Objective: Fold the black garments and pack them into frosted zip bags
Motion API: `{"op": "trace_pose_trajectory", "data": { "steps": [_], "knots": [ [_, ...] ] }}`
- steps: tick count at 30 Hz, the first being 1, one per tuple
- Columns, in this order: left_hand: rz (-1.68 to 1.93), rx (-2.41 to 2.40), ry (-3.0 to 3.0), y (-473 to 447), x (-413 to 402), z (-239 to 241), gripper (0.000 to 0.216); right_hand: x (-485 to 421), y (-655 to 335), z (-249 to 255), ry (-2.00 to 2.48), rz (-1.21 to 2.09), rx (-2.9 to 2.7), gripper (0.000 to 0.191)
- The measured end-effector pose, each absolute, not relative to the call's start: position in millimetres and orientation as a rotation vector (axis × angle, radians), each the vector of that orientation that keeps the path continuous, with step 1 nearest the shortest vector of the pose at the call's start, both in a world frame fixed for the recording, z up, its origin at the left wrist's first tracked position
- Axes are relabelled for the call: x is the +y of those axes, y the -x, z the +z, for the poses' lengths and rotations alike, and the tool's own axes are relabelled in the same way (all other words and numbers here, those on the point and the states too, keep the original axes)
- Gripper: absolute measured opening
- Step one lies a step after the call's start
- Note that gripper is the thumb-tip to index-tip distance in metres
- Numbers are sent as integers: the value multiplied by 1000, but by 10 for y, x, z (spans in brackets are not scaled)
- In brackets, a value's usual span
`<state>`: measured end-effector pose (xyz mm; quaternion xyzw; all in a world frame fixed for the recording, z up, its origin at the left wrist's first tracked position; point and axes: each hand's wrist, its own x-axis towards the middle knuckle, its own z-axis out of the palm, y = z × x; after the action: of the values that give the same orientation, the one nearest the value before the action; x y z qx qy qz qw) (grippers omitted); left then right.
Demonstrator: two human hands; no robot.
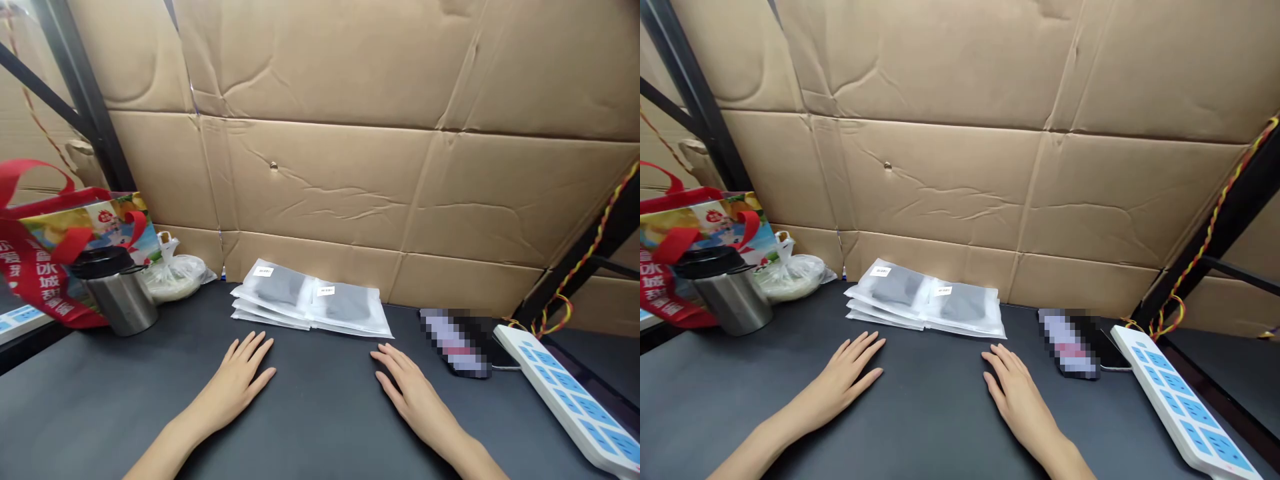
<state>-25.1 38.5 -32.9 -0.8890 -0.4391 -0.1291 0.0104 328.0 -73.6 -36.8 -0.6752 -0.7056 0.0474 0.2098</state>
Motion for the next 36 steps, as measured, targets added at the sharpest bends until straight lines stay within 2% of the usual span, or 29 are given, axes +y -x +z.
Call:
{"op": "trace_pose_trajectory", "data": {
  "steps": [36],
  "knots": [
    [-460,-1337,2775,261,398,-370,50,-726,-3271,-340,1878,142,-1978,43]
  ]
}}
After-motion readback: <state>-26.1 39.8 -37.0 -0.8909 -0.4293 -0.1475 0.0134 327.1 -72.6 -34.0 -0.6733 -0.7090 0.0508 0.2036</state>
